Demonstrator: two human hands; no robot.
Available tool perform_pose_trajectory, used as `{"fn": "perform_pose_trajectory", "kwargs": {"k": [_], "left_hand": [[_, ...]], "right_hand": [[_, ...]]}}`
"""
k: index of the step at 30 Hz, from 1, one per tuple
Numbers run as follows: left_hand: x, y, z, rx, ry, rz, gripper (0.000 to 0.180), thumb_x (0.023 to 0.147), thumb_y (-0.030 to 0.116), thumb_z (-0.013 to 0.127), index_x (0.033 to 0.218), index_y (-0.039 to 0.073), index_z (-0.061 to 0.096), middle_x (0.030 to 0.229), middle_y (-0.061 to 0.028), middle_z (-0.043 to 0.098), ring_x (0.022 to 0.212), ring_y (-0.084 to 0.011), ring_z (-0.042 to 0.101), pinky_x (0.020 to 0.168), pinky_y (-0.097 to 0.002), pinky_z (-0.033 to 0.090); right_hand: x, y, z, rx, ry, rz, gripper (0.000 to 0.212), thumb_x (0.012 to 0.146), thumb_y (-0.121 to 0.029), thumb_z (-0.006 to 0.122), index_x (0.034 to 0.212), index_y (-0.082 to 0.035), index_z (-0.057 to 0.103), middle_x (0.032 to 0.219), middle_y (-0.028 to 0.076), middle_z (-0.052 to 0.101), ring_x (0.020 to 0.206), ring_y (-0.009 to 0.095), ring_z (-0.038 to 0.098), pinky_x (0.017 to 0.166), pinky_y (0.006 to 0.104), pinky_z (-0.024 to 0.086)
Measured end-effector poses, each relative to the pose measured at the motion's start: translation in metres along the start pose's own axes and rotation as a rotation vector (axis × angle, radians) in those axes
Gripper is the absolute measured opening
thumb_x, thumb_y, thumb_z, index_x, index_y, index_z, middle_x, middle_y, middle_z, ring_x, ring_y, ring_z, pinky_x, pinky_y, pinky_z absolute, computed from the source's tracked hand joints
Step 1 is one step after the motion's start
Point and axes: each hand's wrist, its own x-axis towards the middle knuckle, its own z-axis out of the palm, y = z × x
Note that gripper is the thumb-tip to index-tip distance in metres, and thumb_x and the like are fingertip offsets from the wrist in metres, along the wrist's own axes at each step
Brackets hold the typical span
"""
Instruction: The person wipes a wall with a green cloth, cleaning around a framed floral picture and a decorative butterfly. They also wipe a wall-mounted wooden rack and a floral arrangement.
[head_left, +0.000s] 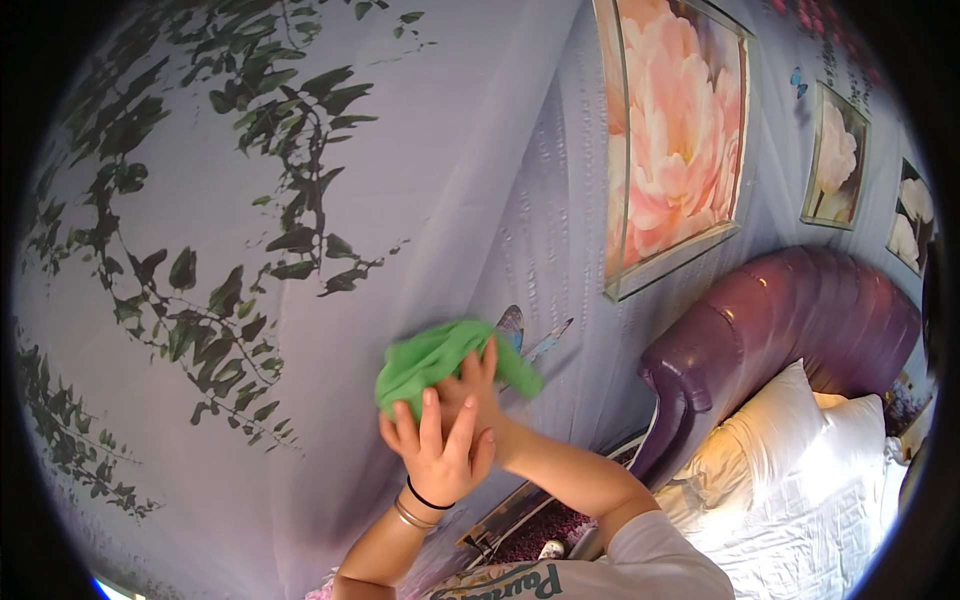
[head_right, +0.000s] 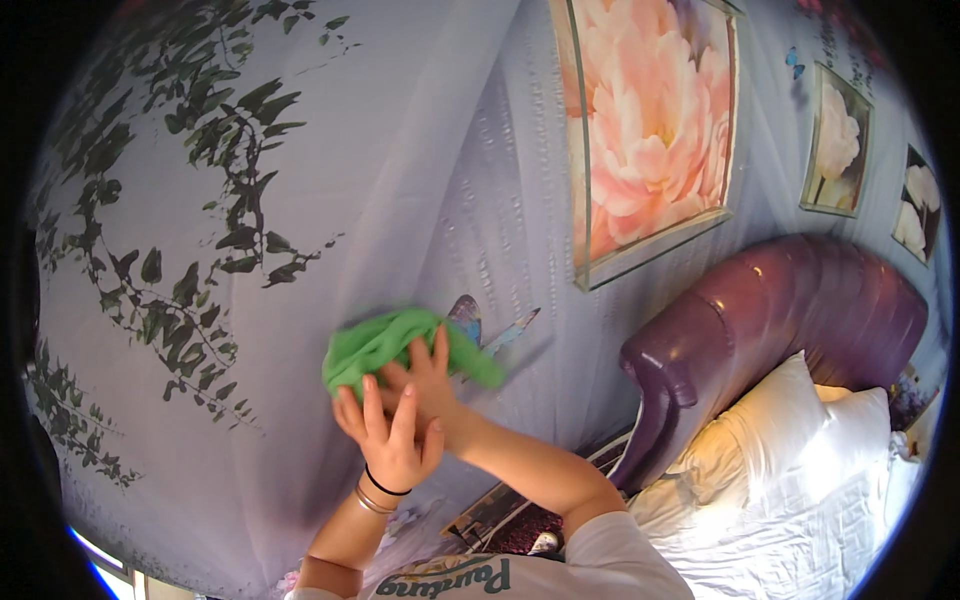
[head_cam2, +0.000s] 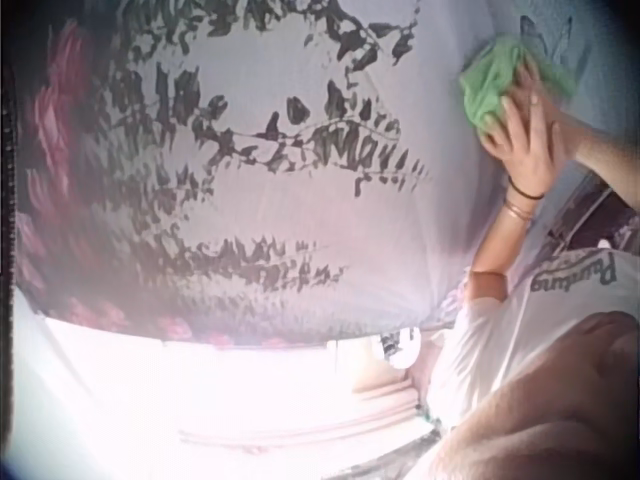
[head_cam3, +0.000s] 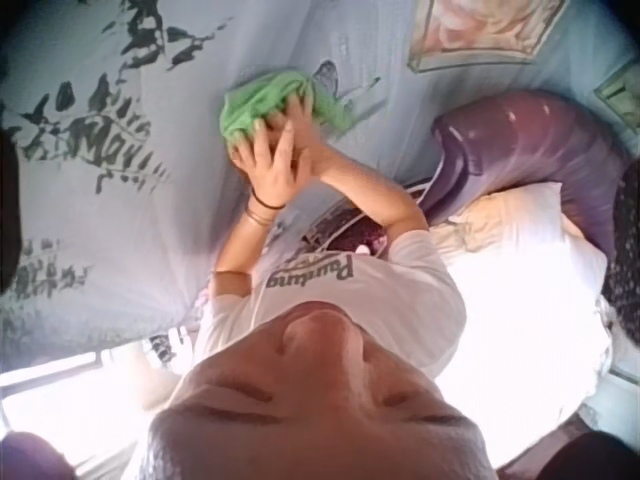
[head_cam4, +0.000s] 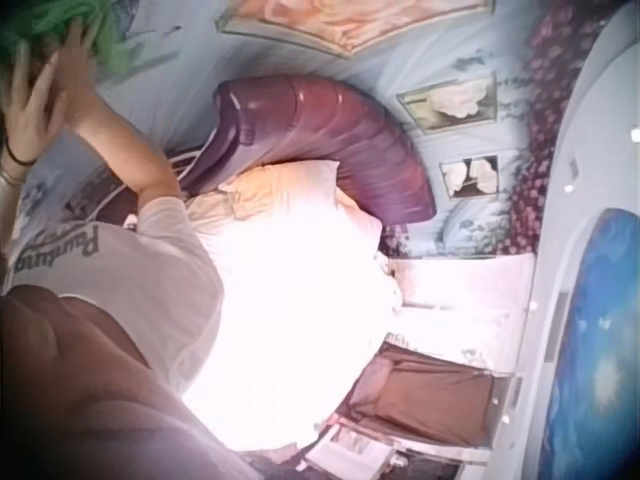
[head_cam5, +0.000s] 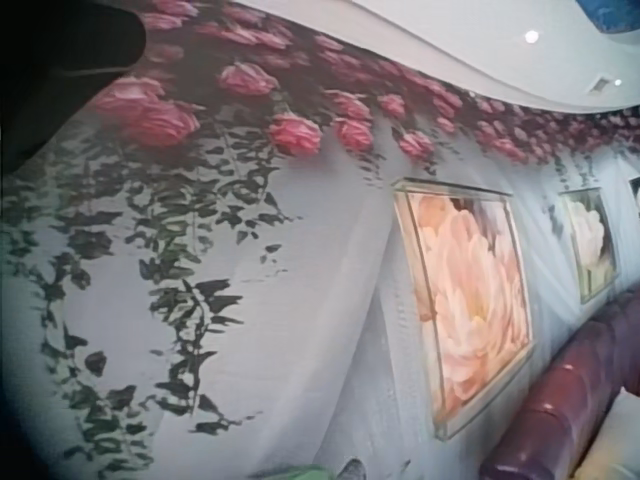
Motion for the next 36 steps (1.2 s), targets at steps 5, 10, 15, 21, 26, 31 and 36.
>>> {"fn": "perform_pose_trajectory", "kwargs": {"k": [5, 10, 15, 21, 26, 31, 36], "left_hand": [[0.002, -0.009, -0.016, 0.070, 0.039, 0.057, 0.051, 0.081, 0.026, 0.063, 0.127, 0.005, 0.057, 0.148, -0.0282, 0.029, 0.141, -0.0474, 0.014, 0.112, -0.0577, 0.005], [-0.001, -0.023, -0.030, 0.128, 0.026, -0.072, 0.046, 0.081, 0.031, 0.063, 0.124, 0.014, 0.062, 0.148, -0.0213, 0.033, 0.143, -0.0420, 0.013, 0.113, -0.0557, 0.000], [-0.003, -0.030, -0.041, 0.133, 0.056, -0.054, 0.045, 0.082, 0.030, 0.064, 0.123, 0.014, 0.062, 0.148, -0.0212, 0.034, 0.143, -0.0420, 0.014, 0.113, -0.0552, 0.002], [0.001, -0.030, -0.043, 0.130, 0.133, -0.010, 0.046, 0.081, 0.029, 0.064, 0.125, 0.013, 0.062, 0.148, -0.0198, 0.034, 0.142, -0.0417, 0.017, 0.113, -0.0554, 0.002], [0.011, -0.035, -0.057, 0.130, 0.049, -0.013, 0.052, 0.082, 0.025, 0.063, 0.128, 0.004, 0.055, 0.147, -0.0271, 0.032, 0.140, -0.0451, 0.020, 0.113, -0.0558, 0.009], [0.016, -0.036, -0.061, 0.125, 0.045, -0.028, 0.054, 0.082, 0.024, 0.062, 0.129, -0.001, 0.053, 0.146, -0.0312, 0.031, 0.139, -0.0474, 0.021, 0.112, -0.0562, 0.013], [0.018, -0.031, -0.055, 0.103, 0.070, -0.094, 0.050, 0.084, 0.027, 0.061, 0.128, 0.005, 0.057, 0.146, -0.0242, 0.035, 0.141, -0.0406, 0.022, 0.114, -0.0522, 0.012]], "right_hand": [[0.021, 0.005, -0.012, 0.001, -0.024, -0.017, 0.047, 0.078, -0.047, 0.061, 0.119, -0.022, 0.061, 0.136, 0.019, 0.041, 0.121, 0.054, 0.031, 0.096, 0.0759, 0.017], [0.107, 0.061, -0.032, -0.077, 0.392, 0.252, 0.055, 0.079, -0.042, 0.065, 0.121, -0.006, 0.057, 0.135, 0.029, 0.038, 0.125, 0.056, 0.027, 0.100, 0.0712, 0.017], [0.135, -0.011, -0.042, -0.088, 0.215, -0.072, 0.043, 0.074, -0.039, 0.067, 0.110, -0.015, 0.066, 0.136, 0.021, 0.041, 0.125, 0.052, 0.029, 0.098, 0.0720, 0.021], [0.123, -0.036, -0.035, 0.017, 0.021, -0.433, 0.044, 0.071, -0.046, 0.068, 0.106, -0.019, 0.068, 0.137, 0.016, 0.042, 0.126, 0.048, 0.031, 0.099, 0.0708, 0.022], [0.166, 0.030, -0.048, -0.053, 0.404, 0.044, 0.052, 0.080, -0.047, 0.063, 0.112, -0.006, 0.064, 0.137, 0.023, 0.041, 0.129, 0.050, 0.028, 0.101, 0.0668, 0.021], [0.199, 0.018, -0.055, -0.134, 0.358, 0.036, 0.061, 0.079, -0.053, 0.063, 0.111, -0.001, 0.063, 0.136, 0.024, 0.041, 0.127, 0.051, 0.029, 0.101, 0.0662, 0.021], [0.177, -0.056, -0.047, 0.017, 0.128, -0.448, 0.045, 0.076, -0.054, 0.062, 0.105, -0.020, 0.070, 0.133, 0.011, 0.047, 0.127, 0.044, 0.032, 0.099, 0.0707, 0.021]]}}
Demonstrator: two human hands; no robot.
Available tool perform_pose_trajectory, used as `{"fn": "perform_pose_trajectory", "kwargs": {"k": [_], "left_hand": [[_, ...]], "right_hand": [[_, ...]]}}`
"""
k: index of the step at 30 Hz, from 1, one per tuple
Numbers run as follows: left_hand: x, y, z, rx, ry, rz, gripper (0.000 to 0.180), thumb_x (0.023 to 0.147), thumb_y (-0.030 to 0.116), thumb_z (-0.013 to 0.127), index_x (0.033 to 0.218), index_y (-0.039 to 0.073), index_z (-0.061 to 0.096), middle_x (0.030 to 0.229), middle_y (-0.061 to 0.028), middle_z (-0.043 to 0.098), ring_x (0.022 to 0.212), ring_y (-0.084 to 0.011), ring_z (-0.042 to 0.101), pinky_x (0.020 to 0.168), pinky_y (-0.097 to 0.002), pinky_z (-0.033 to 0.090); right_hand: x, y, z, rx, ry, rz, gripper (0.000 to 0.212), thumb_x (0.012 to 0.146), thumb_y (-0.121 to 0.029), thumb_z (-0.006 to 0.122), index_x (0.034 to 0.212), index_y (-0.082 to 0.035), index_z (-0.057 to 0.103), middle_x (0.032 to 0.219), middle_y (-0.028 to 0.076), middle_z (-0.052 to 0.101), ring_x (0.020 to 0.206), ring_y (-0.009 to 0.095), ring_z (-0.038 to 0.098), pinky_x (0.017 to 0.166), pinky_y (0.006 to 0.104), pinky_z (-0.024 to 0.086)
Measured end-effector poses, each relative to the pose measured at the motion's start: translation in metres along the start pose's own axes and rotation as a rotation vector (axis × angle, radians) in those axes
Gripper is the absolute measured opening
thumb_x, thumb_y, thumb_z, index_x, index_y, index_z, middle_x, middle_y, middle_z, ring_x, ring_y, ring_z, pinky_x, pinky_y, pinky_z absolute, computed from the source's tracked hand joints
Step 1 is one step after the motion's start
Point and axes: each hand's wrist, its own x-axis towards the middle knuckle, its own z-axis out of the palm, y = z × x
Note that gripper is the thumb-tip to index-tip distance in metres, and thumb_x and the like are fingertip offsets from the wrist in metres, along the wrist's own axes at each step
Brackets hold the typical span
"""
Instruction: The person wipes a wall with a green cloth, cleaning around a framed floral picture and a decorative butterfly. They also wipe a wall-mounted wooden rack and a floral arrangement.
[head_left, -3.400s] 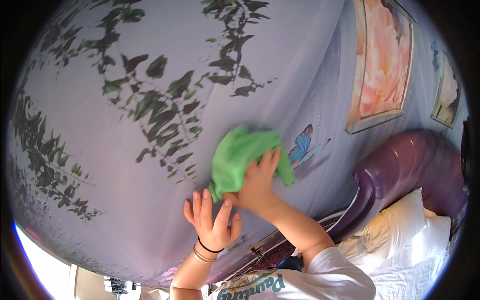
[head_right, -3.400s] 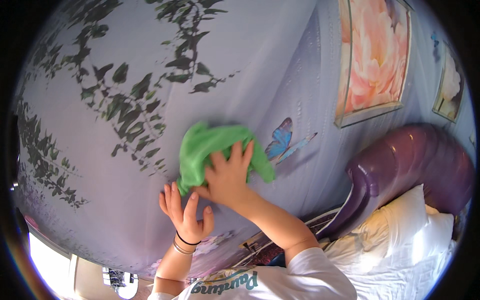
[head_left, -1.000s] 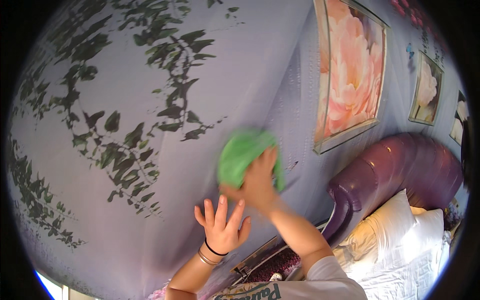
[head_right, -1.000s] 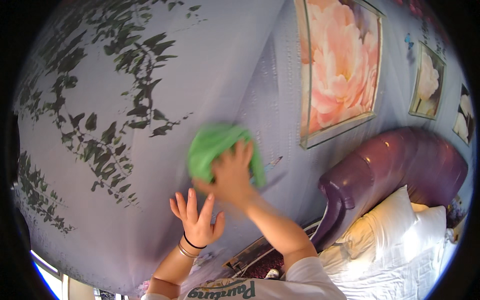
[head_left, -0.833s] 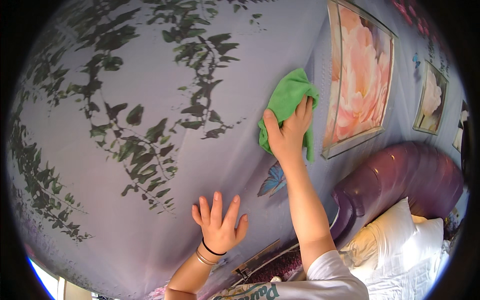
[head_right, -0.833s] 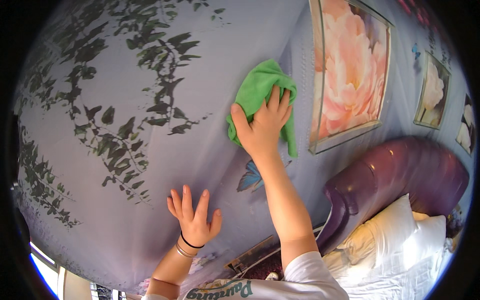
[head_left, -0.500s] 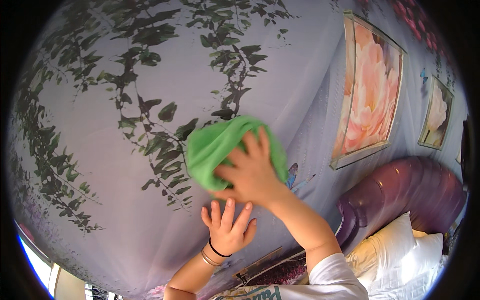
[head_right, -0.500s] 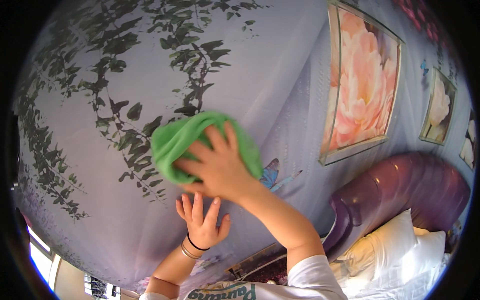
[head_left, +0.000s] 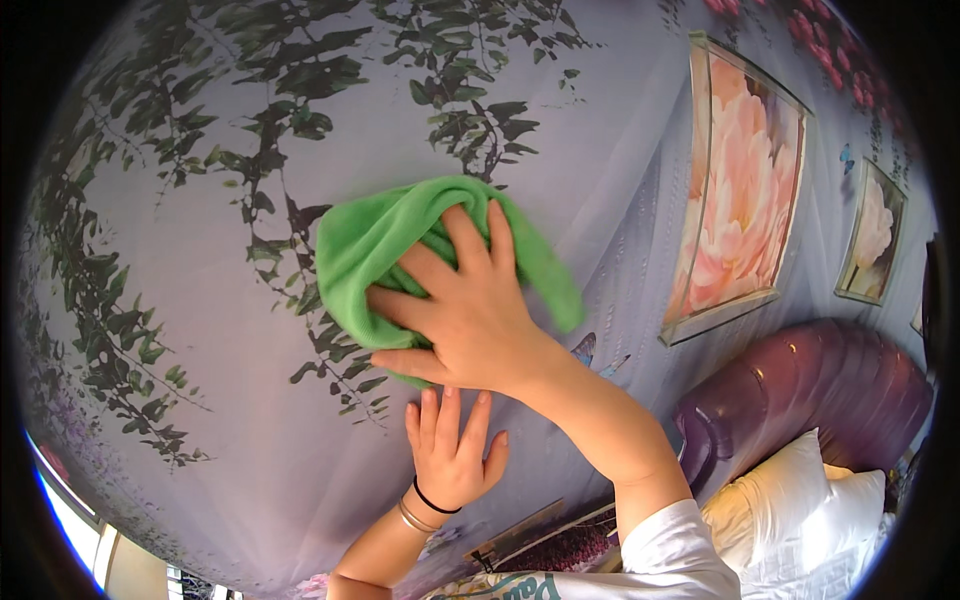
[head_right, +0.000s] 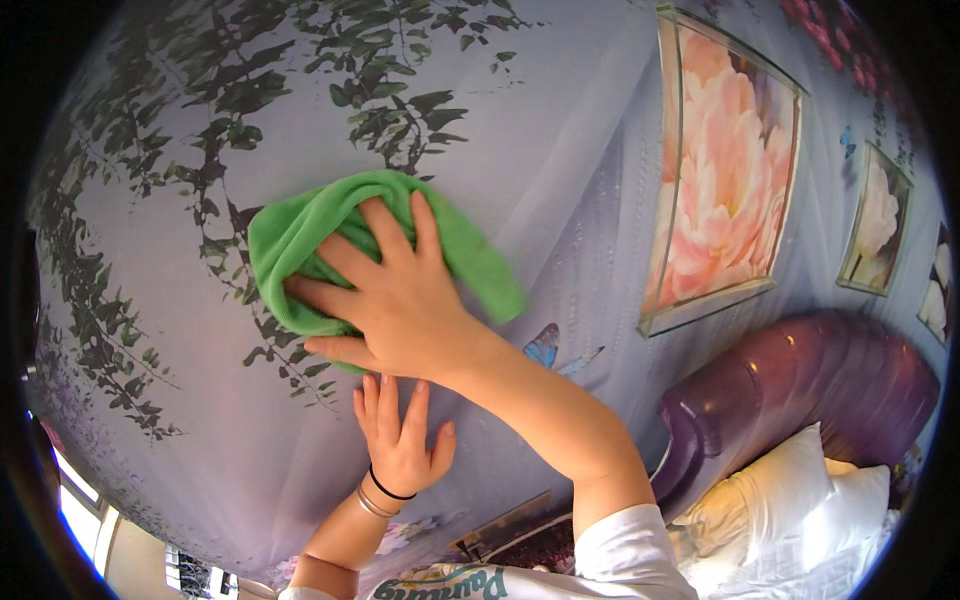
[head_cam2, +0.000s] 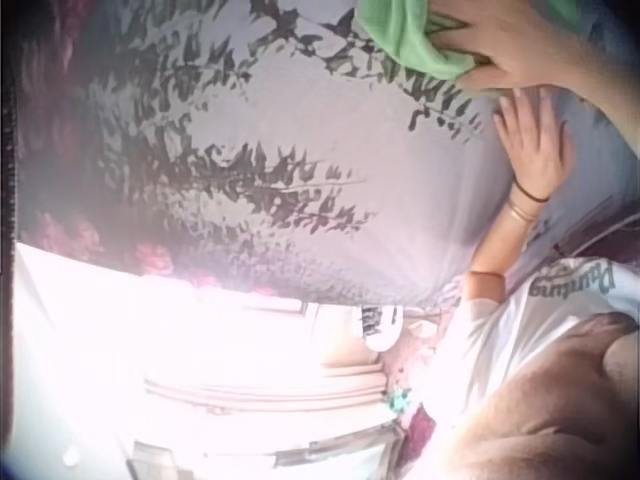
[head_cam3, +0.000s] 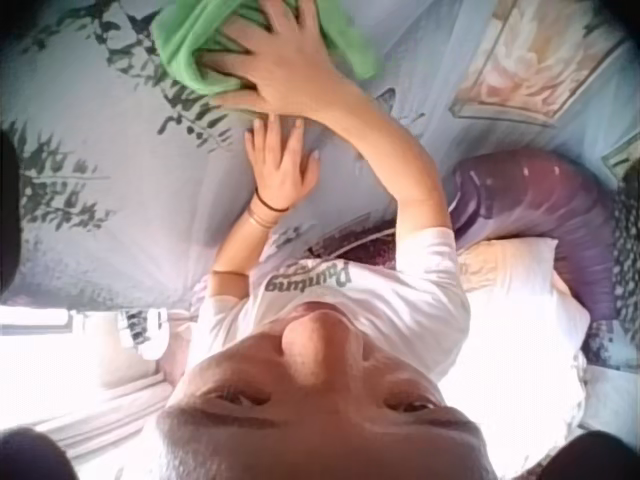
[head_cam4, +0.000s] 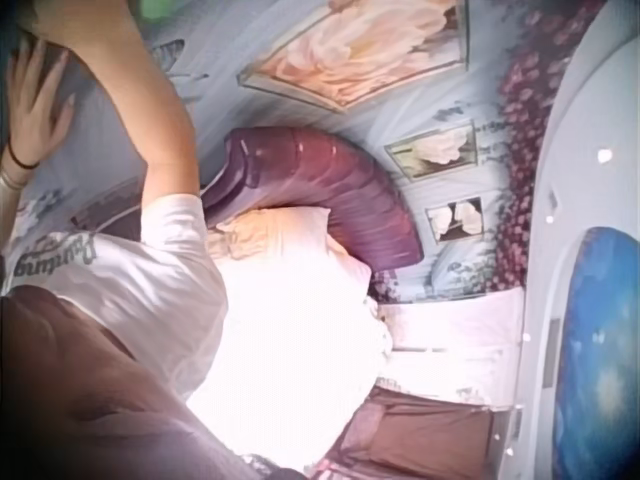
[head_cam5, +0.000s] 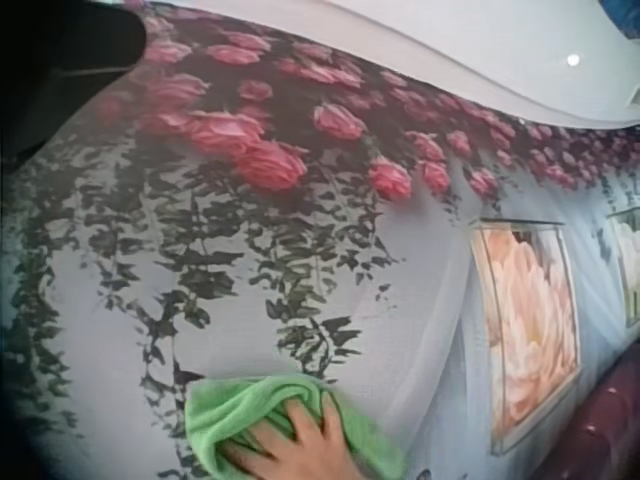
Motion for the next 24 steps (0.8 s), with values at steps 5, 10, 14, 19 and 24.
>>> {"fn": "perform_pose_trajectory", "kwargs": {"k": [5, 10, 14, 19, 24], "left_hand": [[-0.008, -0.008, -0.005, 0.054, -0.053, 0.058, 0.054, 0.082, 0.025, 0.063, 0.127, -0.002, 0.054, 0.146, -0.0306, 0.030, 0.140, -0.0475, 0.019, 0.111, -0.0571, 0.013], [-0.006, -0.007, -0.008, 0.044, -0.022, 0.063, 0.052, 0.081, 0.024, 0.063, 0.126, -0.001, 0.055, 0.146, -0.0309, 0.030, 0.140, -0.0474, 0.019, 0.112, -0.0568, 0.013], [-0.004, -0.007, -0.012, 0.037, 0.000, 0.049, 0.052, 0.081, 0.024, 0.063, 0.126, -0.001, 0.056, 0.146, -0.0309, 0.030, 0.140, -0.0473, 0.019, 0.112, -0.0563, 0.013], [-0.015, -0.012, -0.021, 0.029, -0.014, 0.005, 0.053, 0.080, 0.025, 0.064, 0.126, 0.000, 0.056, 0.146, -0.0299, 0.030, 0.140, -0.0468, 0.019, 0.112, -0.0558, 0.012], [-0.022, -0.013, -0.028, 0.044, -0.025, 0.018, 0.053, 0.080, 0.025, 0.064, 0.127, 0.002, 0.056, 0.147, -0.0290, 0.030, 0.140, -0.0461, 0.018, 0.112, -0.0554, 0.011]], "right_hand": [[0.003, 0.050, -0.012, -0.068, 0.078, 0.265, 0.052, 0.079, -0.046, 0.065, 0.111, -0.006, 0.061, 0.126, 0.018, 0.049, 0.119, 0.045, 0.040, 0.095, 0.0637, 0.027], [-0.007, 0.145, -0.039, 0.086, 0.519, 0.688, 0.068, 0.080, -0.044, 0.067, 0.123, 0.004, 0.045, 0.126, 0.026, 0.047, 0.118, 0.048, 0.040, 0.097, 0.0574, 0.030], [0.003, 0.129, -0.021, -0.392, 0.306, 0.539, 0.067, 0.083, -0.056, 0.056, 0.118, 0.001, 0.058, 0.135, 0.025, 0.042, 0.127, 0.051, 0.031, 0.096, 0.0692, 0.025], [0.046, -0.012, 0.005, -0.083, 0.097, 0.078, 0.055, 0.072, -0.051, 0.068, 0.108, -0.009, 0.067, 0.132, 0.019, 0.043, 0.124, 0.050, 0.032, 0.096, 0.0700, 0.023], [0.039, -0.027, 0.008, 0.089, 0.043, -0.019, 0.045, 0.067, -0.047, 0.072, 0.100, -0.016, 0.068, 0.126, 0.014, 0.048, 0.120, 0.048, 0.036, 0.095, 0.0716, 0.022]]}}
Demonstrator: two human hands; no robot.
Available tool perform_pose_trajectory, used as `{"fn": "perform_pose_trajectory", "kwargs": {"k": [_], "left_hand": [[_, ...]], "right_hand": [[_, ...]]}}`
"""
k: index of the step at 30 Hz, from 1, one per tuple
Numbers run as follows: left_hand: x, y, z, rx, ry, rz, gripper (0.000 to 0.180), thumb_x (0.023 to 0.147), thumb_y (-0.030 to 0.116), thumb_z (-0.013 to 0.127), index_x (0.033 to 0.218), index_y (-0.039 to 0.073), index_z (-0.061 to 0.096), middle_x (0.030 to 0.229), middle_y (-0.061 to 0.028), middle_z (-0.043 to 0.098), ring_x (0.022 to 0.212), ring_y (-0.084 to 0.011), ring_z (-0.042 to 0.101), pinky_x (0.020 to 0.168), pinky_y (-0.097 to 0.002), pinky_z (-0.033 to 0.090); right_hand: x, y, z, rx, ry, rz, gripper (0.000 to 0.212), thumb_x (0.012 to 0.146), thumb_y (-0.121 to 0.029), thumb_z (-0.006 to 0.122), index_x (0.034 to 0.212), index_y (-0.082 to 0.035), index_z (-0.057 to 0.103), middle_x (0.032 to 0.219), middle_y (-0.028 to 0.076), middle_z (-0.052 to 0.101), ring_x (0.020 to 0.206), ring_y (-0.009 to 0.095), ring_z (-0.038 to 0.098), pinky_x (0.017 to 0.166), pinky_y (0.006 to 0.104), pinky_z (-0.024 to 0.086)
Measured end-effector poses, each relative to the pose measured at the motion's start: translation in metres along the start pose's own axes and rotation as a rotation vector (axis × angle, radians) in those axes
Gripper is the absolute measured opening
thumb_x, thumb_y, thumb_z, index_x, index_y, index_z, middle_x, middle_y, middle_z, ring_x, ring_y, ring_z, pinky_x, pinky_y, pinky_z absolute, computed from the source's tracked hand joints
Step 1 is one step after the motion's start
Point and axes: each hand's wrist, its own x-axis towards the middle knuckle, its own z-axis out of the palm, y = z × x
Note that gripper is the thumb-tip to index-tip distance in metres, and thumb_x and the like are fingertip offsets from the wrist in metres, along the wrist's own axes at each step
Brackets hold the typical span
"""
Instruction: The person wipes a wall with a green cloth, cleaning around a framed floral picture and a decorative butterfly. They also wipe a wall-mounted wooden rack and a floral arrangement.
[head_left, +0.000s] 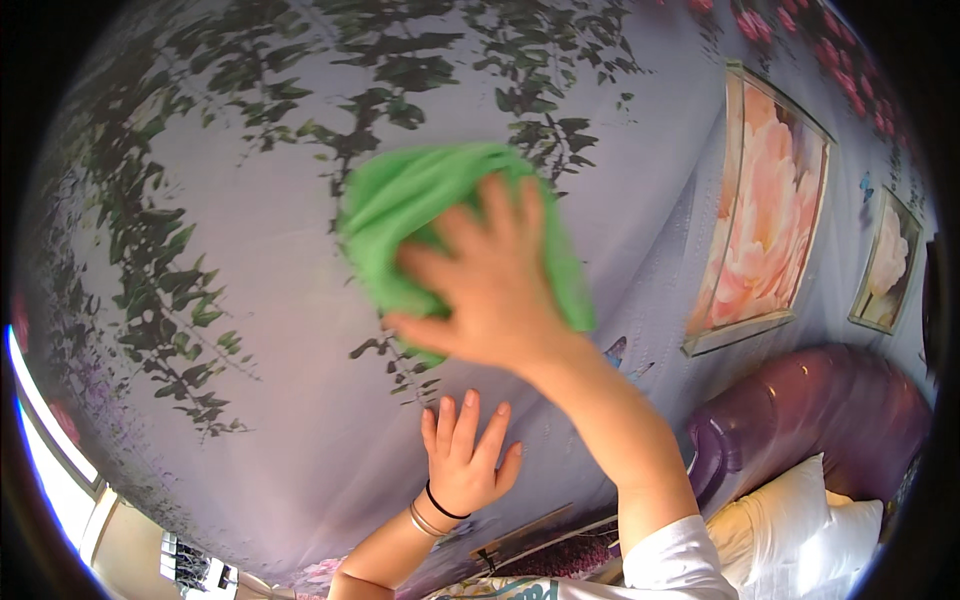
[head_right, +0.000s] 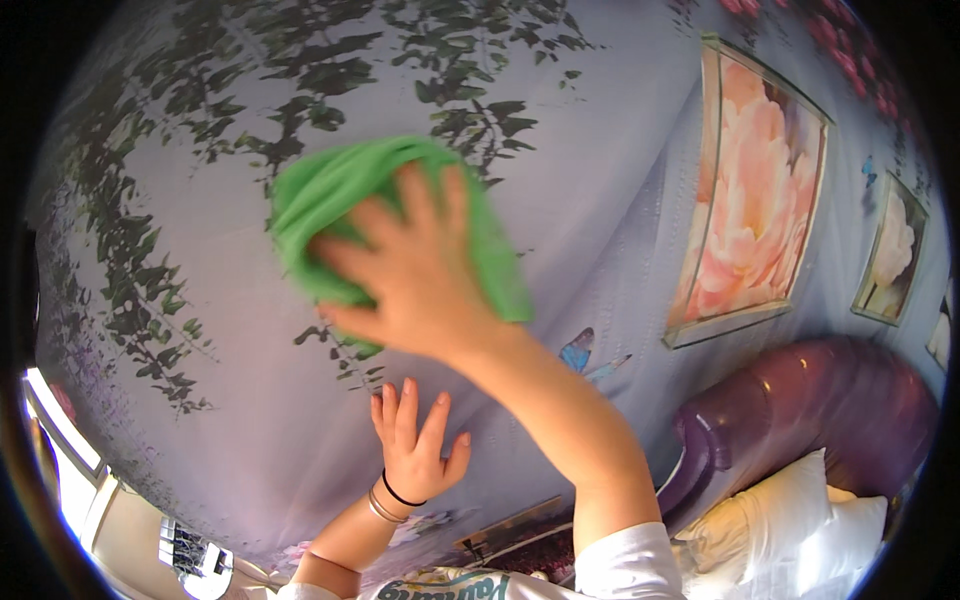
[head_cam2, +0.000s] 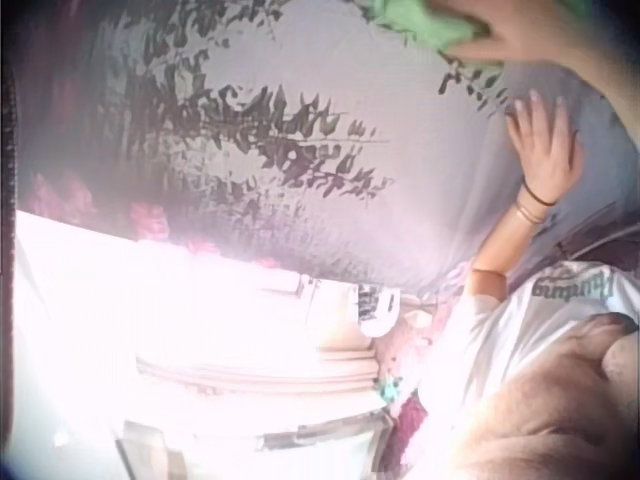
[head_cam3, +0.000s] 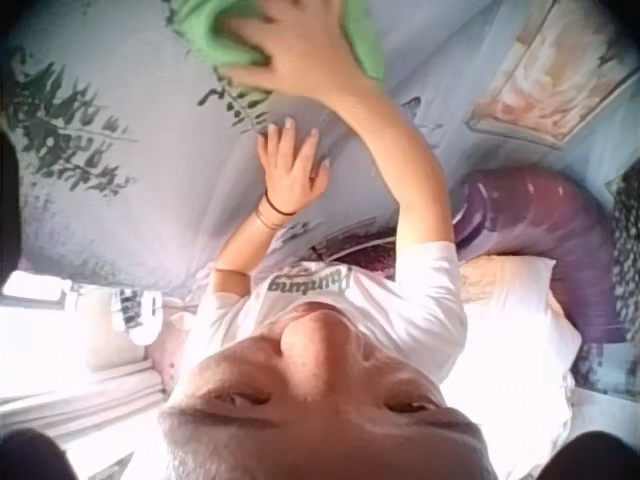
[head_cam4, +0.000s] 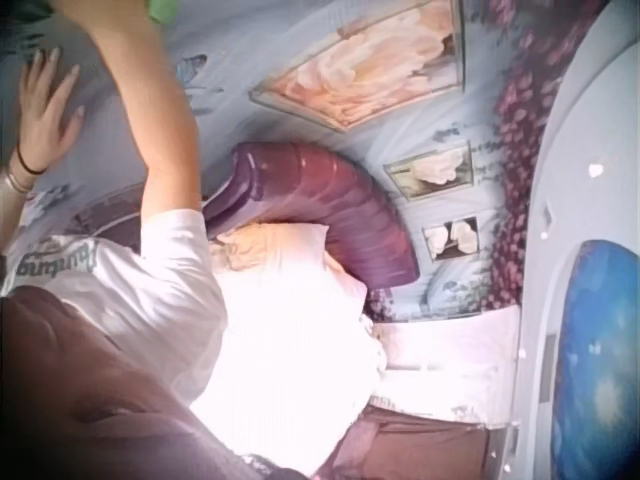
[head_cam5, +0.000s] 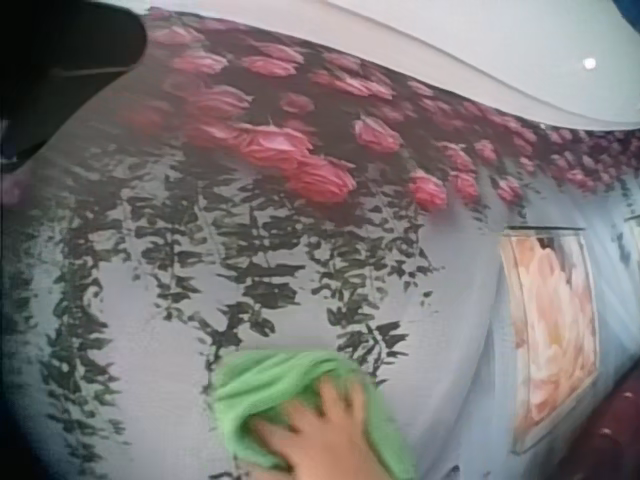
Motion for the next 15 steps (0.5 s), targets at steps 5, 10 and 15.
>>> {"fn": "perform_pose_trajectory", "kwargs": {"k": [5, 10, 15], "left_hand": [[-0.008, -0.016, -0.023, 0.032, 0.033, -0.042, 0.052, 0.080, 0.026, 0.065, 0.125, 0.002, 0.057, 0.147, -0.0289, 0.030, 0.141, -0.0460, 0.018, 0.112, -0.0564, 0.010], [-0.020, -0.031, -0.053, 0.094, 0.043, -0.107, 0.052, 0.081, 0.025, 0.063, 0.125, -0.001, 0.056, 0.147, -0.0302, 0.029, 0.140, -0.0474, 0.017, 0.112, -0.0573, 0.010], [-0.032, -0.046, -0.077, 0.143, 0.045, -0.151, 0.058, 0.081, 0.022, 0.061, 0.131, -0.003, 0.047, 0.146, -0.0319, 0.027, 0.138, -0.0498, 0.019, 0.111, -0.0576, 0.016]], "right_hand": [[-0.011, 0.084, -0.027, -0.265, 0.278, 0.497, 0.058, 0.078, -0.045, 0.066, 0.117, -0.004, 0.057, 0.127, 0.019, 0.048, 0.120, 0.045, 0.037, 0.093, 0.0596, 0.030], [0.014, 0.038, 0.011, -0.423, 0.301, 0.374, 0.053, 0.080, -0.045, 0.064, 0.116, -0.006, 0.060, 0.126, 0.018, 0.047, 0.120, 0.047, 0.037, 0.095, 0.0640, 0.027], [0.048, -0.097, 0.043, 0.013, 0.065, -0.018, 0.047, 0.067, -0.042, 0.072, 0.108, -0.021, 0.066, 0.124, 0.011, 0.050, 0.122, 0.043, 0.037, 0.095, 0.0705, 0.025]]}}
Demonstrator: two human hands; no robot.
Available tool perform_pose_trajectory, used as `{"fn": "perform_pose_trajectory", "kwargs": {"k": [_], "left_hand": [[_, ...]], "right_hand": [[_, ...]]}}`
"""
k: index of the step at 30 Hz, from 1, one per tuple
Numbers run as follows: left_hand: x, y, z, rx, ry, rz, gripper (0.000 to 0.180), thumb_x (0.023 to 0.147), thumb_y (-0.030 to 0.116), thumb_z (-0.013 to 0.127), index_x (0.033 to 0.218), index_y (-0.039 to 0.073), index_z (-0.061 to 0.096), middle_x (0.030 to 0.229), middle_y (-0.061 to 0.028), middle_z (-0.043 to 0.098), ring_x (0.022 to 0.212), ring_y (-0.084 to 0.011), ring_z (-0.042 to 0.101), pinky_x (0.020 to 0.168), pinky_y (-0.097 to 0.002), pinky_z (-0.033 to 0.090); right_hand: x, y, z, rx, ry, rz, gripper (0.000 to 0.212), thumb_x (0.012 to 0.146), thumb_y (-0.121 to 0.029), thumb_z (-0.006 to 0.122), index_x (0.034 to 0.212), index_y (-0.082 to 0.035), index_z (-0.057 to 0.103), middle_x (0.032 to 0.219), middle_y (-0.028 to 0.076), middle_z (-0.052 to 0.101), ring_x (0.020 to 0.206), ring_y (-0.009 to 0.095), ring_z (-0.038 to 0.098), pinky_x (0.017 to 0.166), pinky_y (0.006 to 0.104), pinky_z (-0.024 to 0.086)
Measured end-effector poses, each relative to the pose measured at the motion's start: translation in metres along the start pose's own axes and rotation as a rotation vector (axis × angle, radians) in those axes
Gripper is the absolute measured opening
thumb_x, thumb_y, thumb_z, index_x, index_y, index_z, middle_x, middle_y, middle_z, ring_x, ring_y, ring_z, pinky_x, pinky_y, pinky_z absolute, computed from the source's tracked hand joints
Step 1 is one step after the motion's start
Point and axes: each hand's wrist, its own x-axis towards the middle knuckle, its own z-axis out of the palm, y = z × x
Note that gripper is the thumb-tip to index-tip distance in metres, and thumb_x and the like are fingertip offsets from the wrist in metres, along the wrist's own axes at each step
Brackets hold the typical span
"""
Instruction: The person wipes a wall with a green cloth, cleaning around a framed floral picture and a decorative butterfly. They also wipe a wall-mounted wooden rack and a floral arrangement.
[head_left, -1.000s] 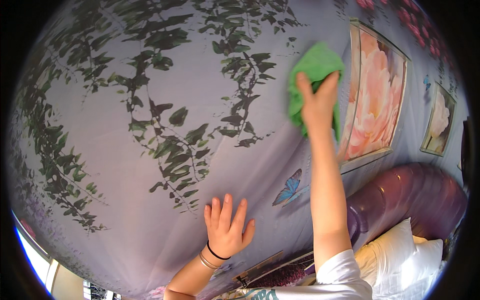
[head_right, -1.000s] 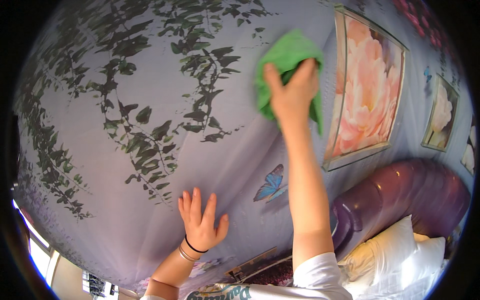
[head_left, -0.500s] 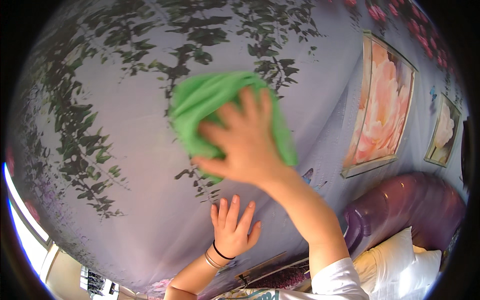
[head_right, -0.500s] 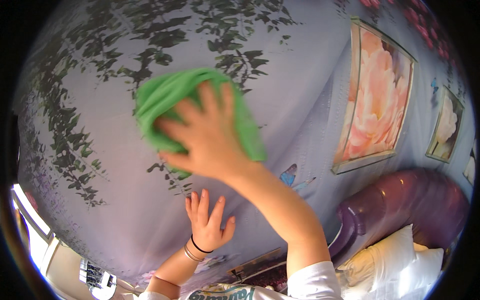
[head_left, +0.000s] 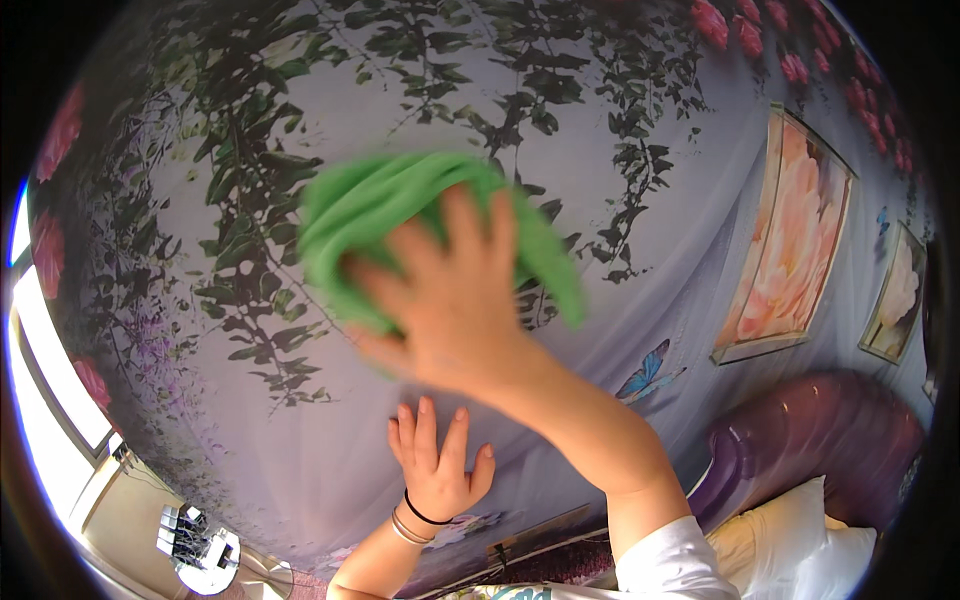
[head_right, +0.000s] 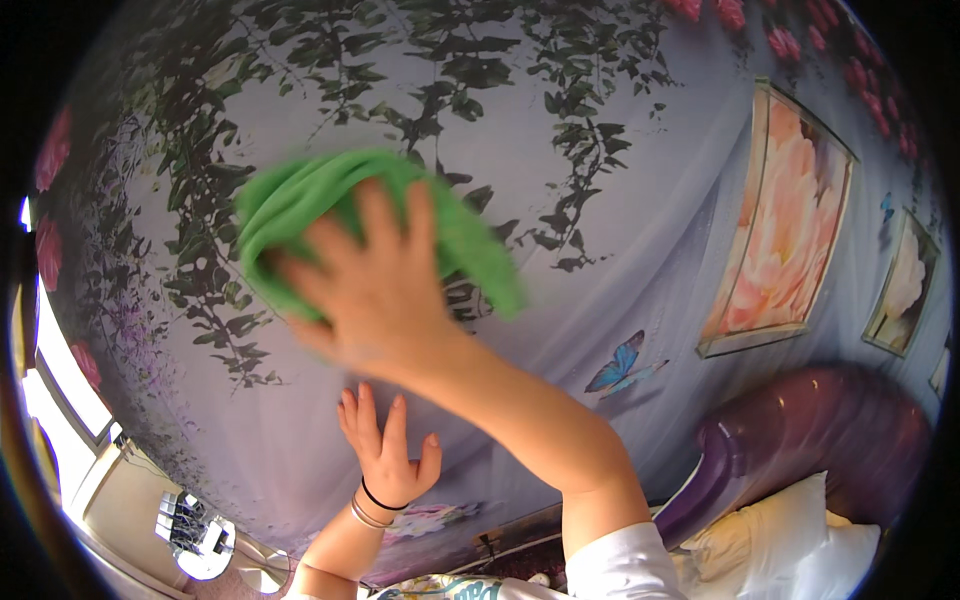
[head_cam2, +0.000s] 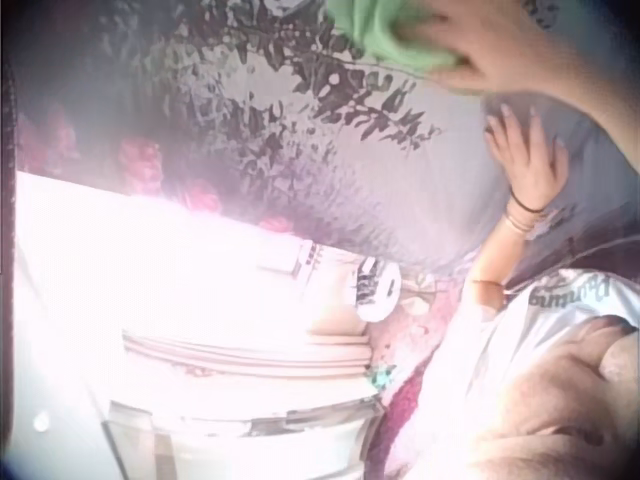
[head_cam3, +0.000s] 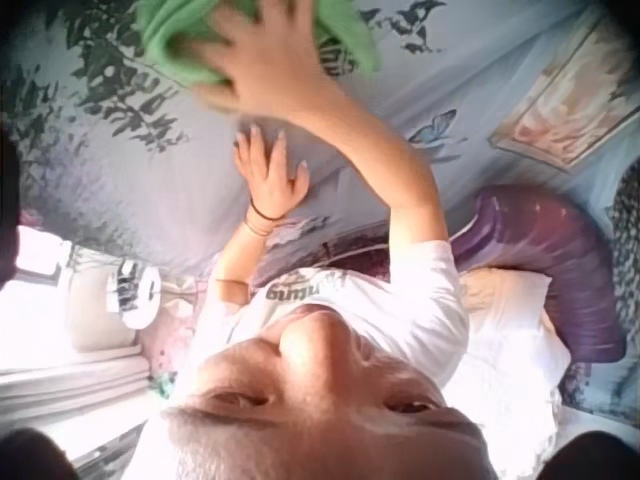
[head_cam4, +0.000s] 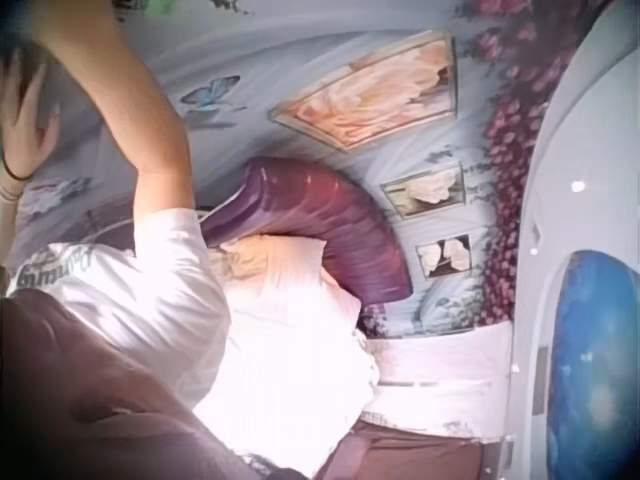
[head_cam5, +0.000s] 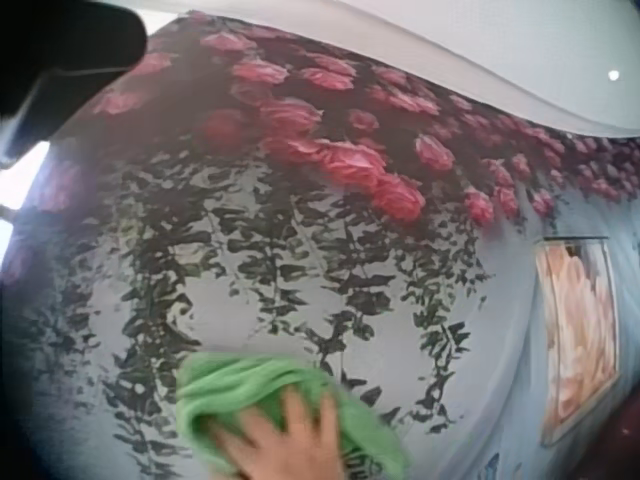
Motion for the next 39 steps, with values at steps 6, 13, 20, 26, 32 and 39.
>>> {"fn": "perform_pose_trajectory", "kwargs": {"k": [6, 13, 20, 26, 32, 39], "left_hand": [[-0.006, 0.002, -0.014, -0.180, 0.057, -0.011, 0.051, 0.076, 0.018, 0.067, 0.121, -0.003, 0.053, 0.140, -0.0289, 0.028, 0.130, -0.0504, 0.028, 0.105, -0.0580, 0.027], [-0.004, -0.008, -0.034, -0.136, 0.096, 0.023, 0.052, 0.075, 0.021, 0.069, 0.119, -0.003, 0.055, 0.141, -0.0304, 0.028, 0.130, -0.0509, 0.028, 0.104, -0.0585, 0.029], [0.066, 0.019, -0.032, -0.248, 0.085, 0.106, 0.072, 0.076, 0.027, 0.071, 0.134, -0.003, 0.044, 0.141, -0.0322, 0.028, 0.130, -0.0520, 0.027, 0.104, -0.0583, 0.024], [0.085, 0.025, -0.023, -0.031, -0.050, -0.104, 0.075, 0.089, 0.043, 0.051, 0.140, -0.009, 0.032, 0.142, -0.0341, 0.028, 0.129, -0.0484, 0.029, 0.105, -0.0564, 0.016], [0.114, 0.040, 0.001, 0.330, 0.001, -0.256, 0.066, 0.084, 0.042, 0.058, 0.140, 0.009, 0.044, 0.144, -0.0312, 0.028, 0.114, -0.0493, 0.037, 0.094, -0.0659, 0.017], [0.184, 0.069, 0.032, 0.396, 0.058, -0.084, 0.062, 0.078, 0.039, 0.065, 0.136, 0.025, 0.050, 0.146, -0.0129, 0.037, 0.108, -0.0405, 0.042, 0.092, -0.0654, 0.023]], "right_hand": [[-0.019, -0.028, 0.013, 0.173, -0.084, -0.132, 0.045, 0.064, -0.038, 0.073, 0.106, -0.026, 0.066, 0.124, 0.009, 0.051, 0.120, 0.042, 0.038, 0.099, 0.0690, 0.024], [-0.035, 0.042, -0.001, -0.237, 0.175, 0.317, 0.050, 0.076, -0.044, 0.065, 0.114, -0.011, 0.060, 0.130, 0.015, 0.047, 0.121, 0.048, 0.036, 0.096, 0.0671, 0.025], [-0.059, -0.017, -0.005, 0.066, -0.076, 0.074, 0.051, 0.077, -0.038, 0.064, 0.118, -0.009, 0.057, 0.125, 0.012, 0.053, 0.120, 0.044, 0.039, 0.100, 0.0631, 0.026], [-0.098, 0.008, -0.024, 0.188, -0.183, 0.070, 0.040, 0.082, -0.033, 0.060, 0.114, -0.008, 0.060, 0.126, 0.007, 0.057, 0.116, 0.032, 0.050, 0.103, 0.0529, 0.030], [-0.161, 0.052, -0.048, 0.200, 0.123, 0.151, 0.038, 0.081, -0.028, 0.065, 0.111, -0.007, 0.058, 0.122, 0.016, 0.059, 0.108, 0.029, 0.057, 0.102, 0.0461, 0.033], [-0.174, 0.070, -0.062, 0.205, 0.301, 0.235, 0.037, 0.084, -0.029, 0.061, 0.111, -0.004, 0.057, 0.119, 0.020, 0.059, 0.106, 0.033, 0.056, 0.099, 0.0480, 0.035]]}}
